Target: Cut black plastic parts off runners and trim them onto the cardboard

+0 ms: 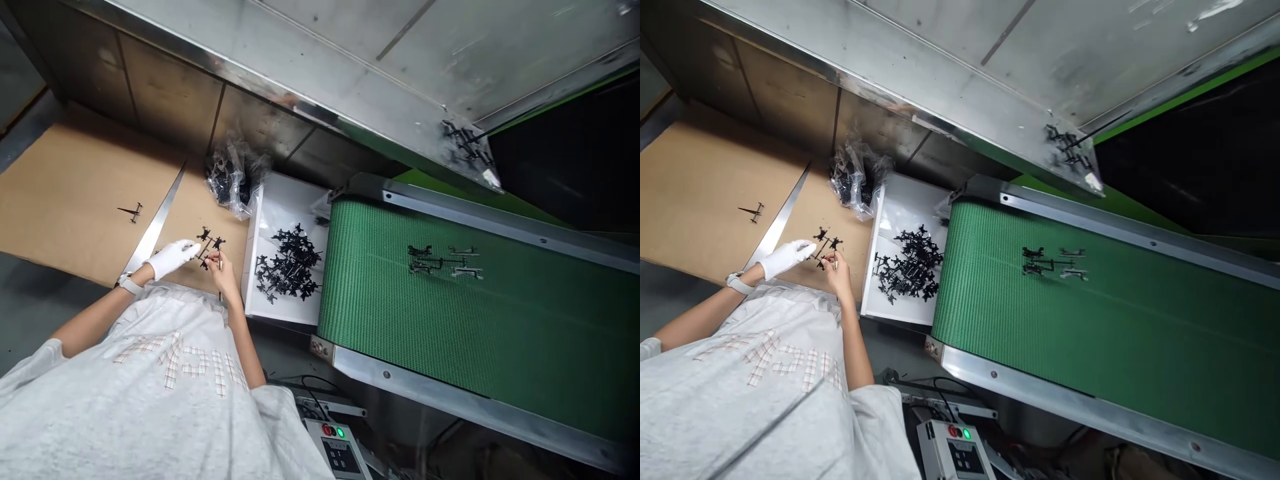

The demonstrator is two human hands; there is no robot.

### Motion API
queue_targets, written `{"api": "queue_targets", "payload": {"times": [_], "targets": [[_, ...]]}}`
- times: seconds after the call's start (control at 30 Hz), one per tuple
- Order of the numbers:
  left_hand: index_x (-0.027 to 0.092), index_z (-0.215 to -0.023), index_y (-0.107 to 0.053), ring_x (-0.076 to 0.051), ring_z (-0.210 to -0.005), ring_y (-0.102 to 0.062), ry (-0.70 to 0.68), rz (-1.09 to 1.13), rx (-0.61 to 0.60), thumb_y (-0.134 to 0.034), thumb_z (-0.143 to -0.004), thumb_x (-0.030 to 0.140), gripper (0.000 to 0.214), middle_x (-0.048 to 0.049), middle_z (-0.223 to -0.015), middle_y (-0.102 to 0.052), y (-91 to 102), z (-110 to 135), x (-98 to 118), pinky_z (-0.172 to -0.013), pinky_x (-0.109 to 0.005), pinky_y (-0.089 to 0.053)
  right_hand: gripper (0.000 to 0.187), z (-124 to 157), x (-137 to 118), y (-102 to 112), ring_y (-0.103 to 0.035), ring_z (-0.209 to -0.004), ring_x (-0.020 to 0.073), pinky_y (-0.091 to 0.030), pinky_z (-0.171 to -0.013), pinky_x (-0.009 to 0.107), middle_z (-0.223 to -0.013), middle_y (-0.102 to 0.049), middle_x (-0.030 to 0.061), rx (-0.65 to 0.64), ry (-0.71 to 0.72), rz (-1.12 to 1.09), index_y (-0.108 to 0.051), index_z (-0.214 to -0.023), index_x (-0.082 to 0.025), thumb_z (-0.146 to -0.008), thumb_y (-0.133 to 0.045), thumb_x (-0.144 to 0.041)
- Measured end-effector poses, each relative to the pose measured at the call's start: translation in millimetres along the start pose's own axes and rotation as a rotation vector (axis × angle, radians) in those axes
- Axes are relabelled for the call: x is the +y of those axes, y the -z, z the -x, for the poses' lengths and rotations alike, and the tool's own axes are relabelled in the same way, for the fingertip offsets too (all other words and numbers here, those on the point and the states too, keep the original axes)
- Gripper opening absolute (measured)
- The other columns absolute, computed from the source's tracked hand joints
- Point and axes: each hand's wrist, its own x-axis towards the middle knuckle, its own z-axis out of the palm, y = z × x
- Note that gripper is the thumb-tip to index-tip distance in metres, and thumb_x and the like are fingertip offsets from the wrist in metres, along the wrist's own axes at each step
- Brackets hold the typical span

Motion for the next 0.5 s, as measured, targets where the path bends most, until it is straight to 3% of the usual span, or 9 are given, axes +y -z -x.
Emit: {"api": "queue_targets", "payload": {"times": [0.1, 0.17, 0.27, 0.33, 0.4, 0.5], "targets": [[0.018, -0.087, -0.067, -0.019, -0.074, -0.067, -0.028, 0.201, -0.149, -0.053, -0.085, 0.073, 0.057, -0.0053, -0.085, -0.073, 0.9, 8, 16, -0.067, -0.031, -0.054, 0.022, 25, -25, 15, -0.067, -0.083, 0.0157, -0.058, -0.077, 0.032, -0.094, -0.07, 0.0028, -0.013, 0.034, -0.035, -0.066, -0.096, -0.017, -0.093, -0.069, -0.039], [0.019, -0.08, -0.063, -0.015, -0.064, -0.061, -0.039, 0.316, -0.202, -0.055, -0.077, 0.075, 0.057, -0.0034, -0.077, -0.068, 4.7, 19, 30, -0.059, -0.028, -0.049, 0.025, 41, -45, 25, -0.065, -0.077, 0.0151, -0.055, -0.072, 0.029, -0.087, -0.069, 0.0013, -0.023, 0.076, -0.067, -0.065, -0.092, -0.02, -0.089, -0.069, -0.044], [0.02, -0.073, -0.055, -0.012, -0.058, -0.053, -0.07, 0.441, -0.226, -0.061, -0.072, 0.071, 0.052, 0.0001, -0.067, -0.059, 15.1, 40, 55, -0.055, -0.026, -0.046, 0.036, 66, -75, 41, -0.064, -0.074, 0.0157, -0.053, -0.071, 0.03, -0.083, -0.067, 0.0006, -0.055, 0.155, -0.093, -0.066, -0.101, -0.02, -0.091, -0.063, -0.055], [0.02, -0.071, -0.053, -0.012, -0.058, -0.05, -0.097, 0.492, -0.208, -0.06, -0.076, 0.067, 0.048, 0.0012, -0.065, -0.055, 24.4, 57, 72, -0.055, -0.025, -0.045, 0.047, 83, -92, 52, -0.066, -0.079, 0.0176, -0.054, -0.075, 0.032, -0.083, -0.067, 0.0007, -0.08, 0.221, -0.093, -0.065, -0.118, -0.021, -0.093, -0.057, -0.06], [0.02, -0.069, -0.051, -0.011, -0.056, -0.047, -0.12, 0.514, -0.173, -0.06, -0.081, 0.062, 0.044, 0.0018, -0.063, -0.053, 33.3, 73, 86, -0.052, -0.024, -0.042, 0.048, 99, -105, 61, -0.065, -0.08, 0.0175, -0.053, -0.077, 0.034, -0.084, -0.067, 0.0011, -0.048, 0.339, -0.009, -0.061, -0.13, -0.022, -0.104, -0.038, -0.055], [0.019, -0.069, -0.053, -0.01, -0.054, -0.046, -0.17, 0.505, -0.117, -0.057, -0.09, 0.051, 0.038, 0.0009, -0.062, -0.054, 41.6, 93, 95, -0.049, -0.025, -0.04, 0.038, 116, -119, 70, -0.066, -0.078, 0.016, -0.054, -0.073, 0.032, -0.088, -0.07, 0.0008, 0.026, 0.534, 0.163, -0.058, -0.136, -0.026, -0.109, -0.036, -0.042]]}}
